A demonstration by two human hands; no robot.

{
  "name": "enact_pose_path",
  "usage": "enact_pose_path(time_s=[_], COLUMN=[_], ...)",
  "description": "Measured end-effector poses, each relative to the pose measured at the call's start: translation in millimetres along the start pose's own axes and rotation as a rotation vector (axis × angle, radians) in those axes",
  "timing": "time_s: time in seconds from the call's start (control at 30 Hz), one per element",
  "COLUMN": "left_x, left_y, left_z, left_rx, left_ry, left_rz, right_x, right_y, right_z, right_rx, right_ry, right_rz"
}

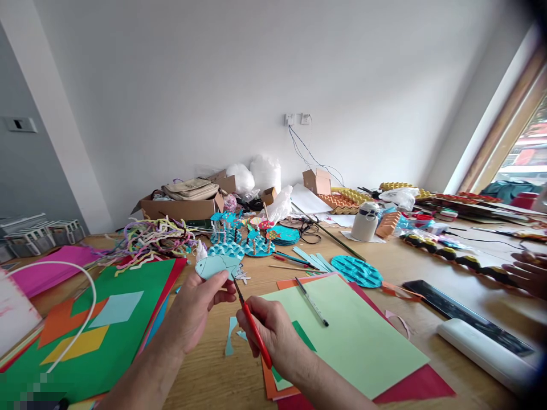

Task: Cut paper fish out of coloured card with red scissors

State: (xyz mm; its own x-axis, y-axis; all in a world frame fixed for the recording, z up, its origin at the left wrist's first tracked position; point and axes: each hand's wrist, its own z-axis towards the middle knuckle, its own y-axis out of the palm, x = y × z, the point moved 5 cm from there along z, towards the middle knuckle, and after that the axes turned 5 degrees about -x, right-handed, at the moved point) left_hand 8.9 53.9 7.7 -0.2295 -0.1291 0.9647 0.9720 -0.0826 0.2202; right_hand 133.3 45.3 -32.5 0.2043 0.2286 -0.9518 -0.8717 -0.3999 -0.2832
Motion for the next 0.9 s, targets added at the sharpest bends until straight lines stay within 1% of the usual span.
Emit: enact_pose_path(time_s=[0.33, 0.57, 0.63, 0.77, 0.9], left_x=[-0.6, 1.6, 4.0, 5.3, 5.2], left_y=[0.4, -0.1, -2.8, -9.6, -8.2], left_z=[0.0, 0.4, 0.7, 1.6, 1.2], left_rx=[-0.002, -0.029, -0.014, 0.069, 0.064], left_ry=[-0.004, -0.005, 0.004, -0.023, -0.050], left_rz=[-0.040, -0.039, -0.070, -0.107, -0.130], right_x=[-1.4, -1.2, -0.1, 1.8, 2.6], right_y=[-0.2, -0.5, 0.4, 2.2, 4.2], right_z=[-1.9, -1.2, -1.2, -0.8, -0.5], right_rx=[-0.018, -0.019, -0.030, -0.048, -0.072], right_ry=[-0.006, -0.001, 0.000, 0.012, 0.053], right_rz=[-0.012, -0.020, -0.017, 0.001, 0.101])
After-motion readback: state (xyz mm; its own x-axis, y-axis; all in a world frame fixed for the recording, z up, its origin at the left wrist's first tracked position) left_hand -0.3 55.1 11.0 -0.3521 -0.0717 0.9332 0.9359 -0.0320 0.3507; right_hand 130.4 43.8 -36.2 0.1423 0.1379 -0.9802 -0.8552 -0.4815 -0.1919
